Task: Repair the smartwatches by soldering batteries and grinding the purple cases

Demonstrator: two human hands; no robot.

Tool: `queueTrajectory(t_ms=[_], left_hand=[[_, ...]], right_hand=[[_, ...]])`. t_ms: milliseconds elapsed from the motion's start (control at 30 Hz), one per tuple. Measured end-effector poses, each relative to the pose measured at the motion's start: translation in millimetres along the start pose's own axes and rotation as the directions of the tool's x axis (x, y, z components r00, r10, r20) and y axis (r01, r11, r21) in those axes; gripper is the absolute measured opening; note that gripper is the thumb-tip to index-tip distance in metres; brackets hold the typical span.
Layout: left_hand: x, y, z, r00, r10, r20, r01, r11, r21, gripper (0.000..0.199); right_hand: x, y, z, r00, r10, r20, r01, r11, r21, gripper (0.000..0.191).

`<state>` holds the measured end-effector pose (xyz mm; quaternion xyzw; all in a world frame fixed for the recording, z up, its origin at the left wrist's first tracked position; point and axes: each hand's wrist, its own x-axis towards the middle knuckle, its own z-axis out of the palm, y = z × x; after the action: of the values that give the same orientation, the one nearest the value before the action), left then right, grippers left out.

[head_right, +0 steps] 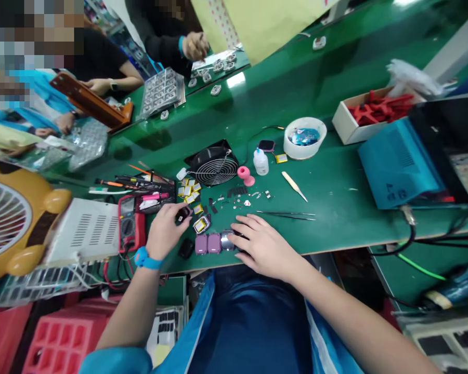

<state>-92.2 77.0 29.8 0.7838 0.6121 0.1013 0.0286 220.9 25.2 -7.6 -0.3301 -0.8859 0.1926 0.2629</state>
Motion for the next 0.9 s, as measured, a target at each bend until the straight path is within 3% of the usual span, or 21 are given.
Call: queueTrajectory(t_ms=[167, 267, 400, 533, 667, 767, 900], left_hand=[[-13, -10, -6.4, 0.997, -0.019, -0.077, 0.026, 0.996, 0.084, 0.027], [-17, 1, -5.1, 0.992, 0.056, -0.110, -0.056, 0.998, 0.001, 0.021], [-10, 16, 2.3, 0.988, 0.134, -0.075, -0.139, 0.987, -0.079, 0.017], [7, 19, 15.3, 0.994, 0.083, -0.068, -0.086, 0.996, -0.038, 0.013], [12, 21, 21.3, 0.988, 0.020, -0.152, -0.031, 0.997, -0.073, 0.012], [-7, 25, 16.6, 0.968, -0.021, -0.250, -0.018, 0.988, -0.154, 0.015], [-62, 43, 16.4, 0.921, -0.071, -0.383, -0.027, 0.970, -0.243, 0.018]], right_hand=[[-1, 1, 0, 1.000, 0.016, 0.003, -0.016, 1.000, 0.018, 0.037], [0, 2, 1, 1.000, 0.009, 0.000, -0.009, 1.000, 0.019, 0.036], [-1, 2, 3, 1.000, 0.003, -0.012, -0.003, 1.000, 0.026, 0.038], [-3, 2, 4, 1.000, 0.000, -0.015, 0.000, 1.000, 0.030, 0.040], [-3, 3, 4, 1.000, -0.003, -0.028, 0.003, 1.000, -0.007, 0.039], [-4, 6, 4, 0.999, -0.029, -0.039, 0.027, 0.997, -0.066, 0.036], [-14, 12, 8, 0.985, -0.167, -0.055, 0.157, 0.977, -0.142, 0.036]])
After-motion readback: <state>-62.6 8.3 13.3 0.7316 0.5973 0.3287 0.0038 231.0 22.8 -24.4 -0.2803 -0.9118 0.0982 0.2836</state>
